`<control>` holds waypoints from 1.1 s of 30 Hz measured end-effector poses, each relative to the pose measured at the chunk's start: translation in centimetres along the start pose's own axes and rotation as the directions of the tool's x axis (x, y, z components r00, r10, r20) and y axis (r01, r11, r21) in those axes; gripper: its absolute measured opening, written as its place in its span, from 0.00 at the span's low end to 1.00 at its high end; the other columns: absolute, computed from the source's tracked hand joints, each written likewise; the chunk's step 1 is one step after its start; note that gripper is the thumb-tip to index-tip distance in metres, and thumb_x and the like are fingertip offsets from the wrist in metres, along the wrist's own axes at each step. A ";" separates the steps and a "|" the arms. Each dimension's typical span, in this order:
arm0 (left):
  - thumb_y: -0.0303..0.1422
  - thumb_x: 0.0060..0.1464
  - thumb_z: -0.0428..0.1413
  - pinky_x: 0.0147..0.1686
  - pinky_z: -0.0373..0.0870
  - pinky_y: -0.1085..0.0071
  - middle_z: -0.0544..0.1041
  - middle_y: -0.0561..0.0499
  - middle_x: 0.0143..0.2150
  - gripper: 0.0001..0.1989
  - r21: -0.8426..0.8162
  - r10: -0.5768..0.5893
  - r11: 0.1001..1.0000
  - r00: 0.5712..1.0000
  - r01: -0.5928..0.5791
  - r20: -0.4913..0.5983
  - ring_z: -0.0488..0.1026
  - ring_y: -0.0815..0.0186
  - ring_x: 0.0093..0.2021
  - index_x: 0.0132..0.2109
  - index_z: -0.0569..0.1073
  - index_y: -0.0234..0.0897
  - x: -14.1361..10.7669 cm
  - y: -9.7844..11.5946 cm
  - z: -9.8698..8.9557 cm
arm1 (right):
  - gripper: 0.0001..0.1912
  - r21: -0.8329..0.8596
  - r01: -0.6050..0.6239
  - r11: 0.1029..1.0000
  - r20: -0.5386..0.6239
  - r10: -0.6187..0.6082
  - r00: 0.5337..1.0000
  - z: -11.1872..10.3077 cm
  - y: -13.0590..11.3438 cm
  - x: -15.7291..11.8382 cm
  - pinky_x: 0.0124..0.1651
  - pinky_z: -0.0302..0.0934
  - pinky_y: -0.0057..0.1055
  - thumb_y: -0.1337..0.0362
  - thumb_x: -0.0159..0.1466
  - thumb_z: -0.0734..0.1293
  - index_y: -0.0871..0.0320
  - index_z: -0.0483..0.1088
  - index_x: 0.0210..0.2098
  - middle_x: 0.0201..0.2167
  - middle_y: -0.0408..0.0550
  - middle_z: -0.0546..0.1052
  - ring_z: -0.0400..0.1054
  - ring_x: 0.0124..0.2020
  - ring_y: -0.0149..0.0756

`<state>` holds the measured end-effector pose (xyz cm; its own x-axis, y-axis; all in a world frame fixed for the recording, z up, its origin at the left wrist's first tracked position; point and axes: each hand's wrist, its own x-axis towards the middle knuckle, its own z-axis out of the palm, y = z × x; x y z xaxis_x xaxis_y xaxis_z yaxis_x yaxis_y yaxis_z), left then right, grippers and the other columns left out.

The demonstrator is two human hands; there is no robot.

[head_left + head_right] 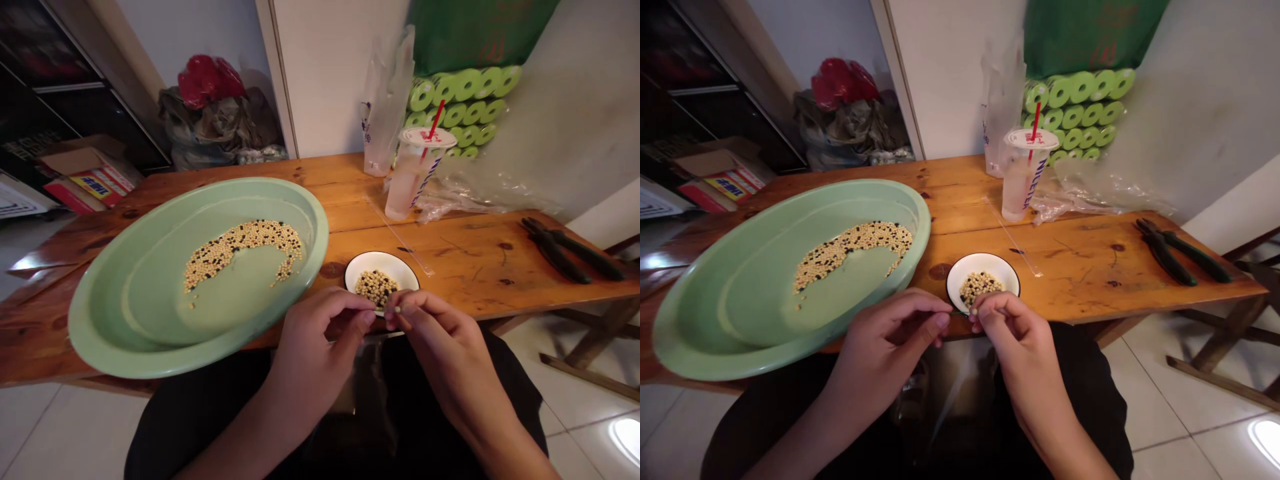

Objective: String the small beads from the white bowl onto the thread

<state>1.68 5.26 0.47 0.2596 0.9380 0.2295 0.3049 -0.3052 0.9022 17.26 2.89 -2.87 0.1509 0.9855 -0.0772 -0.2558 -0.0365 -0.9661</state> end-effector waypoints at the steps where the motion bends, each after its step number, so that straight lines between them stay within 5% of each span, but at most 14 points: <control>1: 0.23 0.57 0.57 0.34 0.74 0.75 0.79 0.52 0.31 0.06 0.026 0.011 1.000 1.000 -0.011 -0.011 0.76 0.69 0.31 0.35 0.78 0.35 0.1 -0.2 0.1 | 0.10 -0.007 -0.012 1.000 -0.018 0.011 1.000 -0.1 0.0 0.1 0.40 0.58 0.27 0.57 0.63 0.71 0.55 0.75 0.29 0.29 0.42 0.73 0.65 0.34 0.32; 6: 0.24 0.61 0.53 0.39 0.73 0.68 0.77 0.48 0.35 0.06 0.320 0.138 0.941 0.989 -0.112 -0.058 0.75 0.64 0.36 0.37 0.75 0.34 1.2 -1.8 0.7 | 0.08 0.012 0.051 0.999 -0.254 -0.047 0.966 -1.4 -0.2 0.8 0.39 0.62 0.31 0.58 0.62 0.71 0.53 0.77 0.39 0.35 0.45 0.78 0.69 0.35 0.35; 10: 0.17 0.60 0.46 0.41 0.73 0.64 0.74 0.44 0.42 0.13 0.613 0.152 0.750 0.966 -0.249 0.207 0.73 0.62 0.38 0.43 0.73 0.32 1.6 -2.9 1.1 | 0.10 -0.180 0.109 0.978 -0.347 -0.167 0.923 -1.8 -0.7 0.9 0.41 0.63 0.30 0.59 0.62 0.70 0.53 0.75 0.42 0.38 0.45 0.78 0.70 0.36 0.33; 12: 0.16 0.60 0.44 0.41 0.72 0.64 0.73 0.44 0.42 0.15 0.658 0.130 0.706 0.961 -0.264 0.246 0.73 0.63 0.38 0.44 0.72 0.32 1.7 -3.0 1.0 | 0.10 -0.313 0.125 0.941 -0.318 -0.228 0.920 -1.5 -0.7 0.8 0.42 0.63 0.32 0.58 0.62 0.69 0.53 0.74 0.42 0.38 0.46 0.78 0.70 0.37 0.35; 16: 0.22 0.63 0.50 0.41 0.72 0.68 0.75 0.47 0.39 0.08 0.491 0.240 0.836 0.968 -0.246 0.076 0.73 0.64 0.39 0.40 0.72 0.34 1.7 -2.7 0.8 | 0.10 -0.533 0.166 0.830 -0.118 -0.267 0.956 -1.1 -0.2 0.8 0.43 0.61 0.36 0.59 0.63 0.66 0.55 0.72 0.42 0.40 0.49 0.76 0.69 0.40 0.40; 20: 0.21 0.60 0.54 0.39 0.71 0.70 0.76 0.50 0.35 0.07 0.264 0.275 0.927 0.961 -0.268 0.009 0.74 0.66 0.37 0.38 0.73 0.35 1.5 -1.9 0.6 | 0.08 -0.493 0.195 0.848 0.012 -0.217 0.976 -1.0 0.0 0.8 0.45 0.60 0.36 0.59 0.66 0.64 0.55 0.71 0.38 0.40 0.49 0.74 0.68 0.42 0.41; 29: 0.23 0.60 0.55 0.39 0.73 0.69 0.78 0.50 0.35 0.06 0.150 0.262 0.954 0.965 -0.260 0.007 0.75 0.66 0.37 0.38 0.74 0.37 1.1 -1.5 0.4 | 0.10 -0.377 0.090 0.922 0.069 -0.068 0.995 -1.3 -0.9 0.6 0.42 0.59 0.29 0.57 0.65 0.66 0.54 0.70 0.31 0.33 0.43 0.73 0.66 0.38 0.36; 33: 0.23 0.60 0.55 0.40 0.74 0.69 0.78 0.50 0.38 0.05 0.104 0.225 0.969 0.974 -0.224 -0.003 0.76 0.66 0.38 0.40 0.74 0.36 0.9 -1.4 0.4 | 0.09 -0.364 0.168 0.916 0.058 -0.158 0.986 -1.3 -1.0 0.6 0.44 0.60 0.27 0.58 0.65 0.67 0.54 0.70 0.31 0.34 0.43 0.73 0.66 0.38 0.34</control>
<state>1.86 6.50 -0.78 0.3188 0.8456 0.4281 0.3330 -0.5228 0.7847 18.81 3.27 -2.24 0.1342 0.9868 0.0906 0.1391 0.0718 -0.9877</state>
